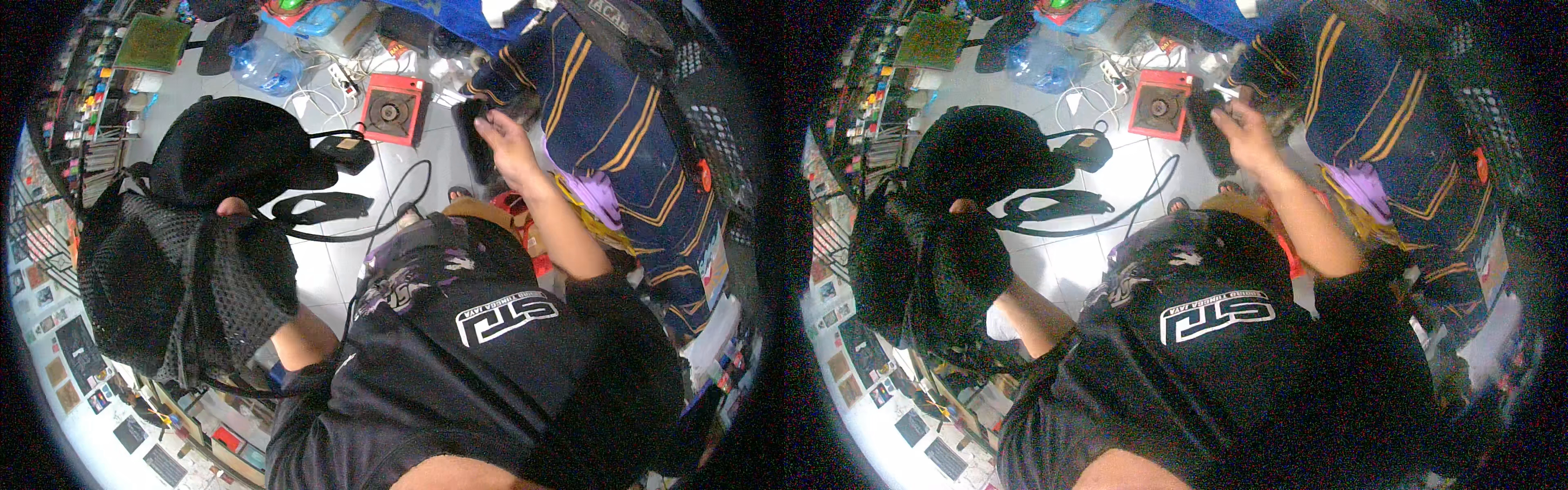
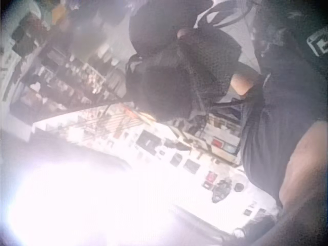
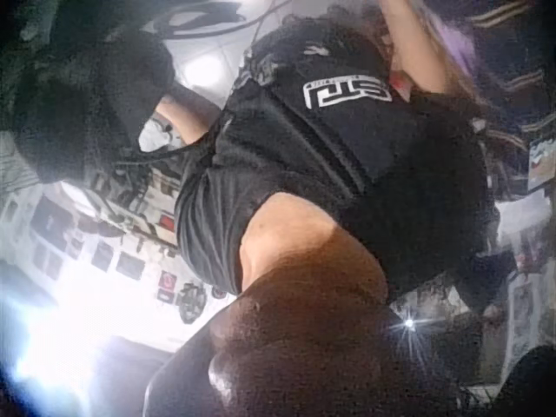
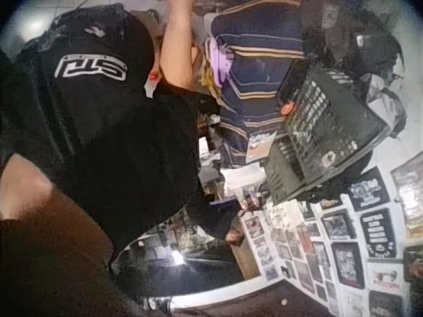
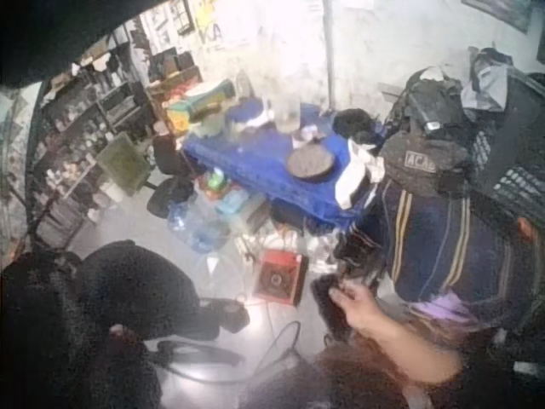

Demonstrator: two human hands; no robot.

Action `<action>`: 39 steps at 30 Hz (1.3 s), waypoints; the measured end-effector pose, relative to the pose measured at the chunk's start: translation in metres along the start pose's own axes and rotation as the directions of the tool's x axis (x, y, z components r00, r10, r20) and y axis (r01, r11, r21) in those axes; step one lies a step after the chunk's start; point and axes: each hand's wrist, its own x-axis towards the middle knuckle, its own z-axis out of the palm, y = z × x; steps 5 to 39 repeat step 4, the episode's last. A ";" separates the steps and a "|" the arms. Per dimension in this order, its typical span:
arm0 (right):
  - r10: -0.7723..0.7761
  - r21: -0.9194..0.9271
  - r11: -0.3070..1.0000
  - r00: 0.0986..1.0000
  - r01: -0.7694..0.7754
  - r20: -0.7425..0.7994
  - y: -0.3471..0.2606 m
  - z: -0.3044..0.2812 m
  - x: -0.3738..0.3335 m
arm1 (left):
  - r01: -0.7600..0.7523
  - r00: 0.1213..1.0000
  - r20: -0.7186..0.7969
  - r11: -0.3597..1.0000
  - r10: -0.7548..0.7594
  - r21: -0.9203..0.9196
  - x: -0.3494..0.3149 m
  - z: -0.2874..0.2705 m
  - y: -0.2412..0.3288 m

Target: The person assembles flat-packed cardboard boxes by folding and interlocking the flaps. They handle multiple boxes one at a time, folding sides and securing tabs, then place the assembled boxes on a nearby surface.

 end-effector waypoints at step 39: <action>0.001 0.136 0.989 0.938 -0.051 0.347 -0.030 -0.003 -0.081 | 0.024 0.999 0.039 0.997 -0.021 -0.075 -0.006 0.006 0.010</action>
